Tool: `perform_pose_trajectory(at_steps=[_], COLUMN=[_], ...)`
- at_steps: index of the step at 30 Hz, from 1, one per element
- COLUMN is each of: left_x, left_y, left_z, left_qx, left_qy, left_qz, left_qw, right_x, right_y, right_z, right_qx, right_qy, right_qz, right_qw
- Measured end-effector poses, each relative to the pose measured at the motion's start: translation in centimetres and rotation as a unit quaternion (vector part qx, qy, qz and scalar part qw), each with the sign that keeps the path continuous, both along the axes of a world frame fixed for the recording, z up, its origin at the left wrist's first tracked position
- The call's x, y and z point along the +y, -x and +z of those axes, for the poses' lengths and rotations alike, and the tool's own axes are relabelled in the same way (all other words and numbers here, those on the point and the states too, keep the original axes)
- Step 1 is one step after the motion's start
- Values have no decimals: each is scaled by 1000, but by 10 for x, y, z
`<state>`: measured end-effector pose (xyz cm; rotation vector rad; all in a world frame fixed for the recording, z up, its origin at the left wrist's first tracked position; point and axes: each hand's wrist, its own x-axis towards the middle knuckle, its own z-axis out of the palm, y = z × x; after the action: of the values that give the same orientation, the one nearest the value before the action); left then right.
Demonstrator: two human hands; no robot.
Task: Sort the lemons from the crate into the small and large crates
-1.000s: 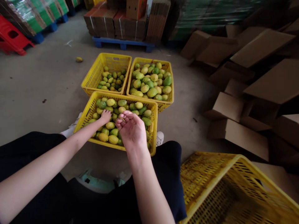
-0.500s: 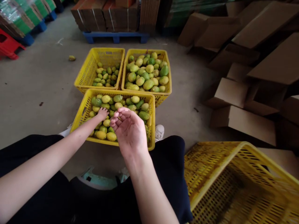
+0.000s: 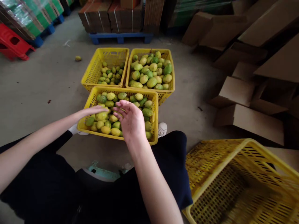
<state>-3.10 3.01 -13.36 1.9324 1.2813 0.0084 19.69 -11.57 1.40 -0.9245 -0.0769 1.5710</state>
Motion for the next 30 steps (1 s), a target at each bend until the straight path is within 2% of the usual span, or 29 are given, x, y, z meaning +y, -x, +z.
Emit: perform_pose_trajectory(at_steps=[2, 4, 6, 8, 9, 10, 12, 14, 17, 19, 21, 23, 25, 28, 30], left_x=[-4, -9, -12, -14, -14, -14, -15, -17, -25, -31, -34, -35, -32, -23, -16], left_y=[-19, -43, -66, -80, -85, -87, -87, -85, -83, -86, -92, -99, -103, -102, -97], left_z=[40, 82, 116, 133, 134, 129, 103, 65, 5, -24, -43, -53, -55, -47, -34], left_qx=[-94, -131, -164, -192, -195, -185, -116, 27, 94, 109, 119, 129, 137, 144, 102], left_qy=[60, 51, 10, -90, -151, -205, -250, -165, -107, -96, -94, -101, -113, -117, -94], left_qz=[31, 24, -3, -39, -47, -47, -29, -27, -34, -36, -40, -44, -48, -42, -6], left_qw=[993, 990, 986, 977, 968, 960, 961, 986, 989, 989, 988, 986, 983, 982, 990], right_x=[4, 8, 12, 15, 15, 16, 18, 20, 22, 22, 20, 17, 14, 11, 10], right_y=[9, 17, 21, 21, 19, 16, 7, -4, -20, -30, -37, -43, -47, -51, -52], right_z=[-4, -7, -9, -11, -12, -14, -19, -25, -30, -31, -30, -27, -24, -18, -15], right_qx=[-57, -80, -43, 20, 45, 61, 71, 76, 83, 72, 53, 44, 49, 60, 58], right_qy=[37, 59, 38, 13, 11, 19, 47, 60, 43, 9, -24, -43, -47, -40, -29], right_qz=[-34, -54, -31, 7, 13, 7, -26, -57, -89, -104, -110, -108, -104, -99, -99], right_qw=[997, 994, 998, 1000, 999, 998, 996, 994, 992, 992, 992, 992, 992, 992, 993])
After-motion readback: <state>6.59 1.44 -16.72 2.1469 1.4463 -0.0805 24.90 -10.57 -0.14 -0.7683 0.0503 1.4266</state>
